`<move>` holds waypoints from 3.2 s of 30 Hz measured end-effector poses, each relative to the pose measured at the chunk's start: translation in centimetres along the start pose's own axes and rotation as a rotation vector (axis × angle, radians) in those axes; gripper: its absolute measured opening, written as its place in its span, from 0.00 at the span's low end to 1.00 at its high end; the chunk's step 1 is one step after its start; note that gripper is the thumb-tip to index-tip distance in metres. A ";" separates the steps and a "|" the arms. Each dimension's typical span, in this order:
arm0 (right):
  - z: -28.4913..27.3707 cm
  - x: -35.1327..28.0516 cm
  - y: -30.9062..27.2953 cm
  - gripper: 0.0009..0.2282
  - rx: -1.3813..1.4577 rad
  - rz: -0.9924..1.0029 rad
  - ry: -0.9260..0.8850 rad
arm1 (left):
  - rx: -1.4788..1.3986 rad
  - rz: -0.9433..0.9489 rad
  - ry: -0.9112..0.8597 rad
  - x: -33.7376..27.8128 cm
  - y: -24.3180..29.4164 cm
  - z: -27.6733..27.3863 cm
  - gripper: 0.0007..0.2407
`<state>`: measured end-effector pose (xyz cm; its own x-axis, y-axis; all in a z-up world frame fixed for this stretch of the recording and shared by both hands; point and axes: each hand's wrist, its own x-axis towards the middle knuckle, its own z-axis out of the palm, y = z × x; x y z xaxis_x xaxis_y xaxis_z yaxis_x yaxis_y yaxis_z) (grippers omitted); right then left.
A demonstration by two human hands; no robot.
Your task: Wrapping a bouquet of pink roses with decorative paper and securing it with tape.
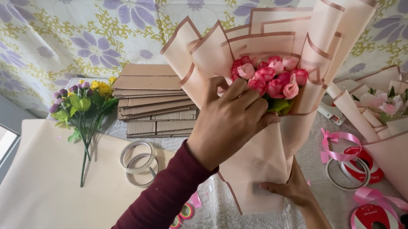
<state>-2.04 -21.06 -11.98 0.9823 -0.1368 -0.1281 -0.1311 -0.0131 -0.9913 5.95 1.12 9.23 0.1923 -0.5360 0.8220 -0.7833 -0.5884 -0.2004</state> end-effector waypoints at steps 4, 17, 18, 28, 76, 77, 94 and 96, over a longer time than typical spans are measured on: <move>0.0 -0.2 -0.6 0.49 0.030 -0.005 -0.017 | 0.002 0.080 0.134 0.1 -1.6 1.4 0.18; -1.6 0.0 0.9 0.51 0.061 0.294 -0.185 | -0.095 -0.030 0.078 -4.7 -5.1 9.7 0.16; -1.6 -0.3 1.1 0.49 0.130 0.337 -0.223 | -0.147 -0.078 0.020 -5.9 -5.5 11.3 0.15; -4.1 -0.7 -2.0 0.52 -0.432 0.339 -0.567 | -0.605 -0.522 -0.342 -12.9 -4.7 17.0 0.19; 8.8 -3.0 -13.6 0.12 -0.339 -0.478 0.108 | -1.599 -1.194 0.256 -10.7 3.6 4.0 0.13; 8.7 -2.9 -13.5 0.10 -0.357 -0.493 0.101 | -1.571 -1.172 0.242 -10.6 3.7 3.8 0.11; 9.0 -1.2 -12.1 0.14 -0.199 -0.612 0.088 | -1.235 -1.046 0.244 -12.9 3.8 5.7 0.10; 9.0 -1.3 -11.6 0.15 -0.227 -0.660 0.115 | -1.130 -1.031 0.211 -11.9 4.1 3.6 0.09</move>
<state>-0.60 -11.76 -0.56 0.8474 -0.1329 0.5140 0.4501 -0.3336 -0.8283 2.55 2.86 -3.27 0.9047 -0.0484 0.4233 -0.4108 0.1645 0.8968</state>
